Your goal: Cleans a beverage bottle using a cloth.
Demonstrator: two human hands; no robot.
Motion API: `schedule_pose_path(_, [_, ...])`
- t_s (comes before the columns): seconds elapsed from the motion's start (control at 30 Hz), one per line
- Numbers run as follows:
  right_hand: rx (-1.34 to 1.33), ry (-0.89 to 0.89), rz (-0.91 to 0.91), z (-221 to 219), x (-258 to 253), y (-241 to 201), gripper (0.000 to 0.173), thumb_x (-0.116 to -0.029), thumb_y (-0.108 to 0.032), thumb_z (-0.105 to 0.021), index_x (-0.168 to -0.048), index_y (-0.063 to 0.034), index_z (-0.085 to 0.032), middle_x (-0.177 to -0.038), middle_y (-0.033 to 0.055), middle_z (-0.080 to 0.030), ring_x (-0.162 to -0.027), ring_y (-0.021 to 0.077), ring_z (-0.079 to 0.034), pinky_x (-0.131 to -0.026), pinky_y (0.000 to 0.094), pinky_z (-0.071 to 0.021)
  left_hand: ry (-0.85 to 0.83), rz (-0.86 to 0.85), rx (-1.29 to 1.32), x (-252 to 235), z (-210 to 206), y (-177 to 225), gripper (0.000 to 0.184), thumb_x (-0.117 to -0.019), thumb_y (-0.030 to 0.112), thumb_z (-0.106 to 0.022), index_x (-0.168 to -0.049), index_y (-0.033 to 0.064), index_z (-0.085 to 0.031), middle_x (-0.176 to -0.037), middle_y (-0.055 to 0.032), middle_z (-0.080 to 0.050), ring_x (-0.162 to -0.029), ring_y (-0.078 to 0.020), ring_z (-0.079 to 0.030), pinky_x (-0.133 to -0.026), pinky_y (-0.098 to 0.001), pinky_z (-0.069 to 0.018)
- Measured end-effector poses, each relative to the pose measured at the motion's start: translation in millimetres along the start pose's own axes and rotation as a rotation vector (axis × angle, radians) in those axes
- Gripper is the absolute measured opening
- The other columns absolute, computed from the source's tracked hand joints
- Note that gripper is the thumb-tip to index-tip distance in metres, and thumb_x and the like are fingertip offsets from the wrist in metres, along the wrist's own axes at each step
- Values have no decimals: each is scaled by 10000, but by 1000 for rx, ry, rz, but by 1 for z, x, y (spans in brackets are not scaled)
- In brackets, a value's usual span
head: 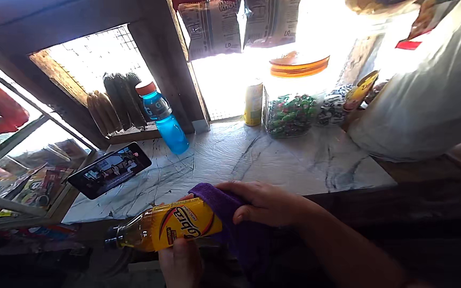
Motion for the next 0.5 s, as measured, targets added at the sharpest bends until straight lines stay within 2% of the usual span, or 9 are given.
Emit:
schedule_pose_path(0.1, [-8, 1, 8, 0, -1, -1, 636, -1061, -501, -423, -1425, 17, -483, -1203, 114, -682, -1104, 70, -650, -959, 275, -541, -63, 14, 70, 1, 1, 2, 622, -901, 417, -742, -1385, 114, -494, -1301, -58, -672, -1196, -177, -654, -993, -363, -560])
schedule_pose_path(0.17, [-9, 28, -2, 2, 0, -2, 631, -1073, -500, -379, -1410, 21, -495, -1156, 110, -685, -1059, 47, -652, -932, 244, -540, -86, 11, 73, 4, 1, 2, 524, -913, 349, -740, -1373, 207, -534, -1265, 9, -698, -1177, -119, -660, -1004, -323, -549])
schedule_pose_path(0.27, [15, 56, -14, 3, 2, -3, 604, -1088, -463, -362, -1402, 34, -501, -1123, 120, -687, -1032, 39, -650, -920, 223, -530, -52, 12, 49, 7, 1, 0, 479, -911, 338, -743, -1324, 259, -513, -1190, 73, -719, -1119, -68, -679, -960, -286, -568])
schedule_pose_path(0.4, [70, 85, -6, 3, 4, -2, 539, -1104, -378, -374, -1390, 58, -510, -1123, 159, -690, -1045, 86, -659, -941, 244, -523, -69, -32, 39, 6, -2, 3, 430, -912, 321, -737, -1307, 258, -580, -1186, 72, -731, -1114, -62, -685, -973, -274, -565])
schedule_pose_path(0.5, [39, 81, -14, 3, 4, -3, 529, -1102, -380, -385, -1376, 49, -526, -1102, 141, -691, -1024, 53, -650, -927, 222, -518, -69, -41, 42, 5, -2, 4, 514, -894, 320, -755, -1363, 252, -555, -1214, 69, -721, -1123, -64, -681, -976, -271, -563])
Point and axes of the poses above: each hand's wrist, its own x-axis away from the middle knuckle, its own z-axis out of the back of the hand, y = z × x, the point moved 4 cm from there along -x, towards the middle knuckle
